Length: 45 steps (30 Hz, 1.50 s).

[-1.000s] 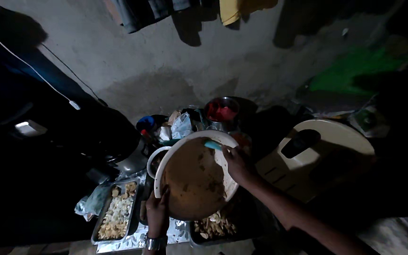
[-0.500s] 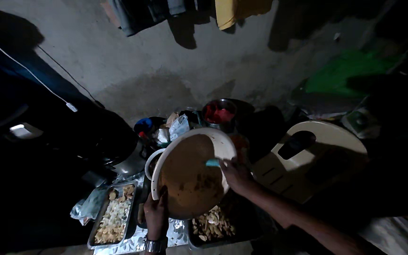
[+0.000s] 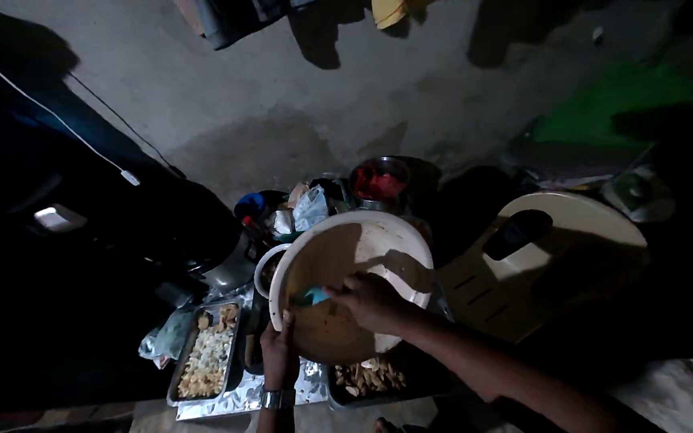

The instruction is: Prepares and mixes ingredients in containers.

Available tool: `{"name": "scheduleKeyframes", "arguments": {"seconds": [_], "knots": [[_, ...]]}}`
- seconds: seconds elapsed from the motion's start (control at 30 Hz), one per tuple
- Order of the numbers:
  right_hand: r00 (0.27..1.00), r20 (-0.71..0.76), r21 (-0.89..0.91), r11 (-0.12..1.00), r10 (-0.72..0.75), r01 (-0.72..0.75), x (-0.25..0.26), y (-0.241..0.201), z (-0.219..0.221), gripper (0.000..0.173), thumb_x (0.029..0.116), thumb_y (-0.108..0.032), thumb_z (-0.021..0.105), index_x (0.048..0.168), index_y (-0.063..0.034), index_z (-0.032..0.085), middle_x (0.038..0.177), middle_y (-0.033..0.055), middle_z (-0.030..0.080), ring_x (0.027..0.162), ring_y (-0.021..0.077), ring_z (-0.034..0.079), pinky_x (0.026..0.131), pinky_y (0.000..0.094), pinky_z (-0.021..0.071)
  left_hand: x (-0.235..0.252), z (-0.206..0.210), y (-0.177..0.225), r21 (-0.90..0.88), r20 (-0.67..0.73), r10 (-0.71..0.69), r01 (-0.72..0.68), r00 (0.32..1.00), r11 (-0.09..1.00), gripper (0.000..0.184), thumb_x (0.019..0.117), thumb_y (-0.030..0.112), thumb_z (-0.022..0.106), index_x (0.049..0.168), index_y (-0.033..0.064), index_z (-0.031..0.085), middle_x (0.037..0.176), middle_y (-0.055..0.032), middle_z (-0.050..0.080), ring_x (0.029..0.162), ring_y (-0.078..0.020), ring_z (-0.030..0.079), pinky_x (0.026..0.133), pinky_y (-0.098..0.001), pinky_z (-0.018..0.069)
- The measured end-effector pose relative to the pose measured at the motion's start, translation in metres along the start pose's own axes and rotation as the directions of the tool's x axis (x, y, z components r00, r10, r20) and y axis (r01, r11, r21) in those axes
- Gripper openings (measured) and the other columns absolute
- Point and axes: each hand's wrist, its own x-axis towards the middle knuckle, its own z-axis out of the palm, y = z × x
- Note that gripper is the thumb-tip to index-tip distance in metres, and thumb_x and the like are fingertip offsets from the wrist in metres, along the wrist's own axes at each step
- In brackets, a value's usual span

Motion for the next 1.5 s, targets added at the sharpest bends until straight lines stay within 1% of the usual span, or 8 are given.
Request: {"name": "scheduleKeyframes", "arguments": {"seconds": [0.13, 0.3, 0.5, 0.7, 0.87, 1.1, 1.3, 1.5], "knots": [[0.975, 0.222, -0.038, 0.999, -0.004, 0.013, -0.016, 0.011, 0.010, 0.058, 0.1002, -0.006, 0.055, 0.153, -0.0281, 0.049, 0.131, 0.0261, 0.059, 0.123, 0.0460, 0.056, 0.104, 0.0656, 0.0416, 0.002, -0.007, 0.000, -0.038, 0.020, 0.012, -0.011, 1.000, 0.999, 0.024, 0.1045, 0.015, 0.056, 0.118, -0.0040, 0.062, 0.094, -0.0077, 0.074, 0.084, -0.0120, 0.073, 0.079, -0.0319, 0.0634], [0.996, 0.028, -0.053, 0.996, 0.079, -0.078, 0.002, 0.017, -0.010, 0.059, 0.0989, -0.004, 0.054, 0.151, -0.0311, 0.052, 0.122, 0.0220, 0.065, 0.114, 0.0417, 0.062, 0.094, 0.0587, 0.0501, -0.006, -0.002, -0.006, -0.001, 0.082, 0.081, -0.081, 0.993, 0.997, 0.016, 0.0980, 0.003, 0.061, 0.112, -0.0033, 0.065, 0.095, -0.0034, 0.075, 0.086, -0.0088, 0.073, 0.081, -0.0287, 0.0624], [0.957, 0.263, -0.014, 0.993, 0.118, -0.119, -0.028, 0.037, 0.047, 0.042, 0.0984, -0.006, 0.058, 0.139, -0.0164, 0.062, 0.139, 0.0256, 0.056, 0.128, 0.0469, 0.054, 0.106, 0.0662, 0.0425, -0.010, -0.001, -0.006, 0.151, 0.117, 0.159, -0.176, 0.980, 0.973, 0.016, 0.0927, 0.003, 0.065, 0.108, -0.0028, 0.069, 0.093, -0.0018, 0.075, 0.085, -0.0041, 0.072, 0.080, -0.0252, 0.0619], [0.936, 0.125, -0.035, 0.944, 0.330, -0.328, -0.032, 0.039, 0.029, 0.063, 0.1014, -0.006, 0.052, 0.157, -0.0346, 0.042, 0.140, 0.0227, 0.056, 0.129, 0.0431, 0.055, 0.102, 0.0612, 0.0479, -0.016, -0.003, -0.010, 0.194, 0.120, 0.305, -0.323, 0.945, 0.926, 0.022, 0.0913, 0.001, 0.065, 0.112, -0.0061, 0.068, 0.106, -0.0045, 0.075, 0.097, -0.0028, 0.071, 0.089, -0.0242, 0.0600], [0.925, 0.224, -0.012, 0.950, 0.307, -0.312, -0.037, 0.033, 0.059, 0.033, 0.1011, -0.008, 0.052, 0.131, -0.0093, 0.066, 0.147, 0.0237, 0.051, 0.133, 0.0437, 0.051, 0.107, 0.0615, 0.0445, -0.019, 0.001, -0.008, 0.189, 0.172, 0.399, -0.427, 0.901, 0.884, 0.025, 0.0919, 0.000, 0.065, 0.115, -0.0068, 0.069, 0.117, -0.0089, 0.074, 0.108, -0.0068, 0.070, 0.097, -0.0260, 0.0577], [0.886, 0.206, -0.082, 0.909, 0.416, -0.408, -0.066, 0.034, 0.044, 0.065, 0.1023, -0.004, 0.048, 0.161, -0.0292, 0.035, 0.151, 0.0281, 0.046, 0.138, 0.0469, 0.046, 0.110, 0.0630, 0.0404, -0.024, -0.006, -0.010, 0.235, 0.242, 0.492, -0.542, 0.836, 0.807, 0.033, 0.0946, 0.002, 0.061, 0.124, -0.0121, 0.065, 0.134, -0.0183, 0.066, 0.127, -0.0134, 0.063, 0.111, -0.0284, 0.0487], [0.873, 0.252, -0.119, 0.909, 0.417, -0.400, -0.053, 0.035, 0.063, 0.036, 0.1003, -0.005, 0.052, 0.135, -0.0069, 0.064, 0.151, 0.0256, 0.046, 0.137, 0.0470, 0.046, 0.112, 0.0642, 0.0383, -0.025, -0.001, -0.004, 0.234, 0.309, 0.567, -0.639, 0.763, 0.733, 0.034, 0.0944, 0.005, 0.061, 0.125, -0.0106, 0.066, 0.137, -0.0196, 0.064, 0.130, -0.0164, 0.061, 0.113, -0.0300, 0.0473], [0.870, 0.207, -0.143, 0.894, 0.447, -0.425, -0.102, 0.036, 0.087, 0.061, 0.0991, -0.006, 0.054, 0.156, -0.0283, 0.046, 0.140, 0.0261, 0.055, 0.125, 0.0454, 0.057, 0.100, 0.0604, 0.0488, -0.022, -0.013, -0.008, 0.277, 0.369, 0.599, -0.699, 0.711, 0.659, 0.038, 0.0964, 0.009, 0.059, 0.131, -0.0038, 0.066, 0.145, -0.0206, 0.058, 0.136, -0.0225, 0.056, 0.116, -0.0352, 0.0456]]}}
